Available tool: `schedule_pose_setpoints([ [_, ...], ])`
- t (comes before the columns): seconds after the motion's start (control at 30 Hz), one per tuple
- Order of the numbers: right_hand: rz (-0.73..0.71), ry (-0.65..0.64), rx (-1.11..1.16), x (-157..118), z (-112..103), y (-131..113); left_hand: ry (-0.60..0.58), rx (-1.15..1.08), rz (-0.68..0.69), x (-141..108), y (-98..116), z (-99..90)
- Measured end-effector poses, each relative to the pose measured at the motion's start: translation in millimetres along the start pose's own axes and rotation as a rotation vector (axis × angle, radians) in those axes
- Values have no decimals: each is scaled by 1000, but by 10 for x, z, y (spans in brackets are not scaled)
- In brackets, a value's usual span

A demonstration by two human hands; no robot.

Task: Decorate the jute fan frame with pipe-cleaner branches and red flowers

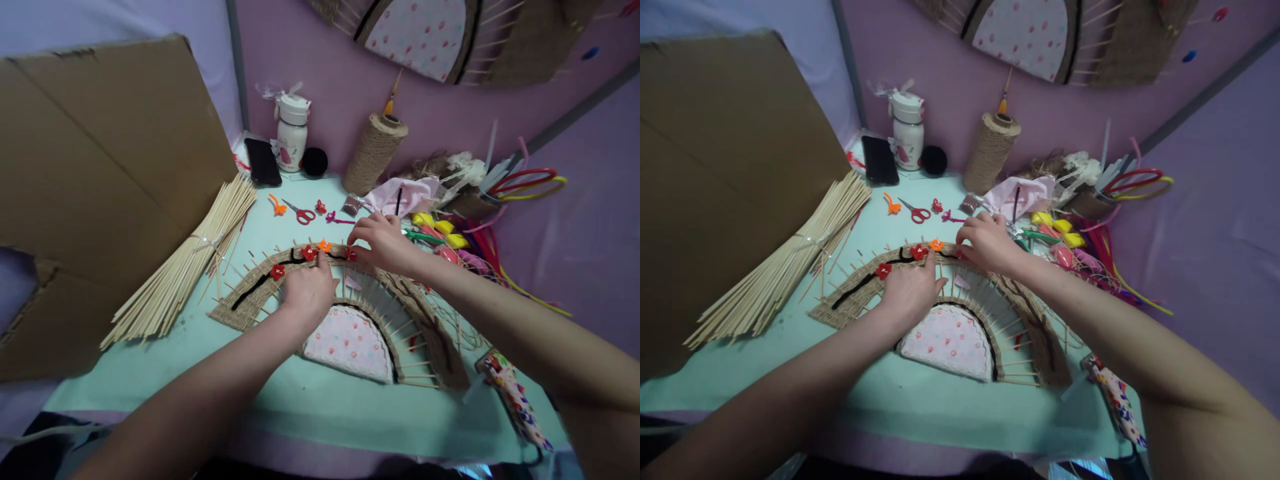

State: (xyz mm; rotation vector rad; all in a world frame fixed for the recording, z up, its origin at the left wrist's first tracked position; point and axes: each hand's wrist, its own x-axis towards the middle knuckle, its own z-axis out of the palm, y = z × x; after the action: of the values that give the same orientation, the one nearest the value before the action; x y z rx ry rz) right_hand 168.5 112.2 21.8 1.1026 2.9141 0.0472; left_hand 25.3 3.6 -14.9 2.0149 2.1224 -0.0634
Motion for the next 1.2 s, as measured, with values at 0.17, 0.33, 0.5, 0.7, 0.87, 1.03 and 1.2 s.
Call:
schedule_pose_setpoints([
  [0.17,-118,39,-162,-197,52,-46,-9,9,42,-10,4,1],
  [0.33,-202,8,-314,-339,178,-180,-26,3,70,0,-6,-19],
  [0.5,-155,-26,-342,-376,198,-204,-45,-7,69,7,-17,-48],
  [0.7,-119,-50,-332,-364,208,-236,-43,-20,94,-7,-23,-64],
  [0.87,-117,-24,-322,-363,226,-252,-65,-4,97,-5,6,-127],
  [1.03,-131,8,-350,-375,258,-257,-106,33,98,47,59,-132],
  [1.2,-88,3,-312,-348,290,-276,-106,30,96,70,71,-123],
])
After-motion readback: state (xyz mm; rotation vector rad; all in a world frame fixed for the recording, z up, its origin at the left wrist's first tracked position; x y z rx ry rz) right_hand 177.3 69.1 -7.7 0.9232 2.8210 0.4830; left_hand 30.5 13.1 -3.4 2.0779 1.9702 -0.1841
